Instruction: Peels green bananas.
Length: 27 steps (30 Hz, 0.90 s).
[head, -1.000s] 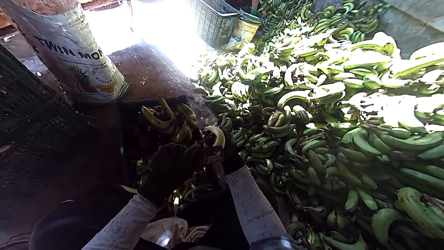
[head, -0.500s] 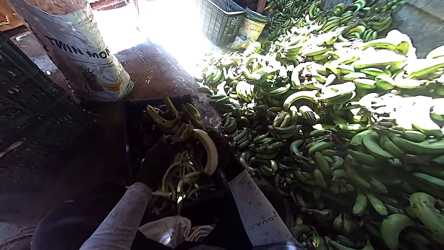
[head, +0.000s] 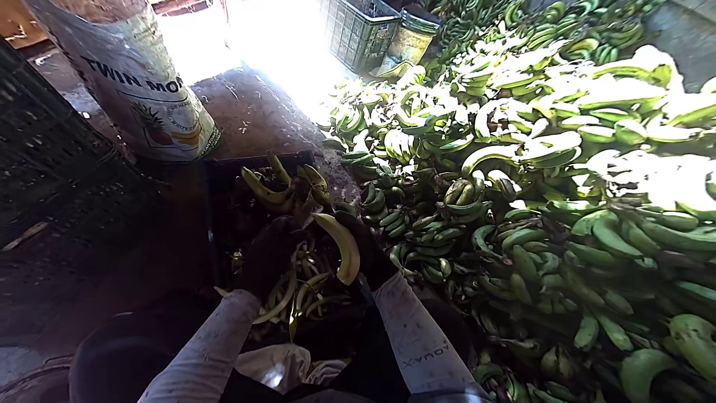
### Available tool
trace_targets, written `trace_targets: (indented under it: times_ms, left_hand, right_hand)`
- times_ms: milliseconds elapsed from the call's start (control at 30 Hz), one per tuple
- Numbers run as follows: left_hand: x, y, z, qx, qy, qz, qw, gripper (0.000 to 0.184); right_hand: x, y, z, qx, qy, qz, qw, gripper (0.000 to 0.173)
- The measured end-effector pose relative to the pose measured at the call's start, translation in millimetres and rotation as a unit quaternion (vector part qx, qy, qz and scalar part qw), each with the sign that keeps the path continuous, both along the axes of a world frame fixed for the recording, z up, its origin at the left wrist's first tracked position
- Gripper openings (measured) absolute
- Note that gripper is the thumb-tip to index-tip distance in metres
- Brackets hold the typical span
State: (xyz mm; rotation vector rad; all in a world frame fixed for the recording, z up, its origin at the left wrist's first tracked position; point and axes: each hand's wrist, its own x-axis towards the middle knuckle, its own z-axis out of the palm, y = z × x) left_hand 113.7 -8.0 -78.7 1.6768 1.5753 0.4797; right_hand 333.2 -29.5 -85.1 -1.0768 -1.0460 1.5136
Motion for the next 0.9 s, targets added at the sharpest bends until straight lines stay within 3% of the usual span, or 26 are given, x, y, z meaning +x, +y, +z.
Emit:
trace_targets:
  times_ms: [67,100,167,233,367,467,567,633,733,900]
  left_hand:
    - [-15.4,4.4,-5.7,-0.029,-0.050,0.056,0.997,0.049]
    - [-21.6,2.6,-6.6,-0.036,-0.092,0.079,0.992,0.050]
    - [-28.9,-0.7,-3.1,-0.055,-0.201,0.113,0.972,0.047]
    - [-25.7,-2.9,2.4,-0.097,-0.340,0.160,0.921,0.042]
    - [-12.8,-20.5,-1.6,-0.170,-0.571,0.148,0.789,0.028]
    - [-19.6,-39.6,-1.4,-0.162,-0.618,0.090,0.764,0.025]
    - [-53.2,-50.0,16.7,-0.105,-0.561,0.162,0.805,0.020]
    - [-85.1,-47.4,40.6,-0.035,-0.496,0.238,0.835,0.020]
    - [-144.0,-32.7,90.8,0.141,-0.402,0.318,0.847,0.013]
    - [-256.5,9.2,179.9,0.412,-0.116,0.389,0.815,0.042]
  right_hand:
    - [3.9,-0.2,-0.3,-0.016,-0.058,-0.017,0.998,0.034]
    - [7.0,-0.9,0.4,-0.014,-0.158,-0.035,0.987,0.035]
    - [2.4,2.4,6.9,-0.003,-0.344,-0.085,0.935,0.038]
    - [-9.9,4.2,14.9,0.058,-0.458,-0.099,0.882,0.040]
    - [-49.3,-7.8,10.8,0.219,-0.514,-0.062,0.827,0.047]
    - [-86.3,-20.1,5.6,0.305,-0.446,-0.017,0.842,0.044]
    - [-97.7,-16.5,-1.1,0.300,-0.311,0.064,0.899,0.042]
    - [-98.9,-7.9,-9.5,0.281,-0.289,0.060,0.913,0.040]
    - [-90.9,5.9,-29.2,0.252,-0.371,0.035,0.893,0.038]
    - [-102.9,12.0,-8.9,0.170,-0.492,0.096,0.849,0.040]
